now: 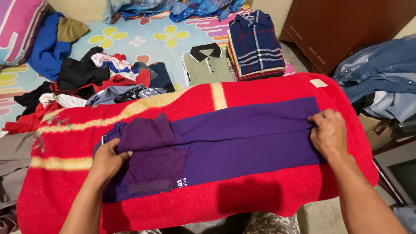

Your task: The person folds a purple polo shirt and a red polo shirt on a red blanket. They smooth the fabric, fold the sleeves and body, and place each folded shirt on a growing stack of folded clothes.

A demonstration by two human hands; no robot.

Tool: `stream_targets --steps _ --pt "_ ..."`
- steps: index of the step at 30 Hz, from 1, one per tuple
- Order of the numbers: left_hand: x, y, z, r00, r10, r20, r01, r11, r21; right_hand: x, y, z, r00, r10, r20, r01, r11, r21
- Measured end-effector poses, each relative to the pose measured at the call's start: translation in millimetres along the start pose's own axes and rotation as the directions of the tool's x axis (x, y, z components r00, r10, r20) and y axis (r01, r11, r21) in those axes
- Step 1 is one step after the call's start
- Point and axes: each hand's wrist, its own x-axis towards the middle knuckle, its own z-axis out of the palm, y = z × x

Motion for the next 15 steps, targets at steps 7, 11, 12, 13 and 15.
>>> stream_targets --steps 7,11,12,13,15 --pt "-9 5 -3 0.998 0.032 -0.053 -0.022 0.982 0.187 -8 -7 -11 0.998 0.022 0.061 -0.017 0.997 -0.069" --pt "-16 18 -10 0.987 0.149 -0.062 -0.109 0.902 0.418 3 -23 -21 0.996 0.084 0.039 -0.074 0.976 -0.206" --pt "-15 20 -10 0.991 0.114 -0.076 -0.074 0.911 0.406 10 -30 -20 0.999 0.03 0.036 -0.025 0.99 -0.136" --pt "-14 22 -8 0.993 0.079 -0.088 -0.038 0.919 0.394 19 -37 -18 0.999 -0.024 0.028 0.026 0.998 -0.065" --pt "-12 23 -5 0.991 0.082 -0.105 -0.041 0.937 0.346 34 -57 -13 0.996 -0.084 0.009 0.083 0.99 0.111"
